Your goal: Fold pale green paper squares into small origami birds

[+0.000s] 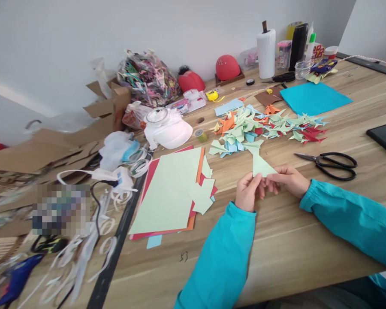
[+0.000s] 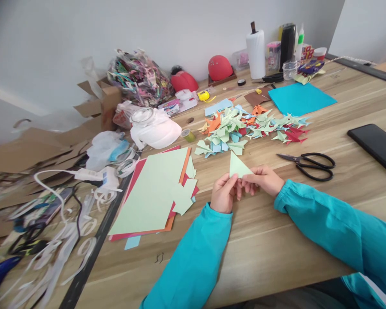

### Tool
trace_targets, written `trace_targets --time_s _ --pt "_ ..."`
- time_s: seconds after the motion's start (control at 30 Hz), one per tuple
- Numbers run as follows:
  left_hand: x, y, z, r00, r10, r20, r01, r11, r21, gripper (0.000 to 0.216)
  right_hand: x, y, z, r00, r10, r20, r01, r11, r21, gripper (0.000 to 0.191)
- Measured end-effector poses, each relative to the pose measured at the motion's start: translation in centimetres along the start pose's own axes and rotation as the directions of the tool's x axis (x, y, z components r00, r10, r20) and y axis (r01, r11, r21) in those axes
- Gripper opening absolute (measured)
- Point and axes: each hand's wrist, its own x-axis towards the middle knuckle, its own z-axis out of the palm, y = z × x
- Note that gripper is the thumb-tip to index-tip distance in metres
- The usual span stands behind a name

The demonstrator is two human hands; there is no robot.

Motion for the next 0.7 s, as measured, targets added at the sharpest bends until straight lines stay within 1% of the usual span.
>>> trace_targets --time_s 0.13,0.3,0.43,0.53,0.7 --pt "-0.13 0.03 0.02 1.0 -0.001 0.008 0.0 0.999 0.052 0.029 0.04 -0.3 0.29 1.0 -0.021 -0.015 0.02 0.997 -0.07 0.016" --pt "-0.43 0.39 0.31 1.0 0.002 0.023 -0.006 0.986 0.165 0.03 0.07 -0.62 0.17 0.998 0.054 0.032 -0.049 0.989 -0.142 0.016" --pt "-0.34 0.41 0.24 0.999 0.001 0.042 -0.008 0.984 0.176 0.033 0.04 -0.75 0.06 0.989 0.102 0.102 -0.084 0.982 -0.169 0.019" --pt "-0.22 0.33 0.12 0.998 -0.007 0.059 -0.004 0.984 0.177 0.035 0.0 -0.86 0.1 0.98 0.117 0.159 -0.085 0.977 -0.196 0.021" --pt "-0.23 0.39 0.14 0.998 -0.013 0.067 0.001 0.983 0.181 0.036 -0.21 -1.04 0.23 0.977 0.125 0.17 -0.086 0.972 -0.218 0.017"
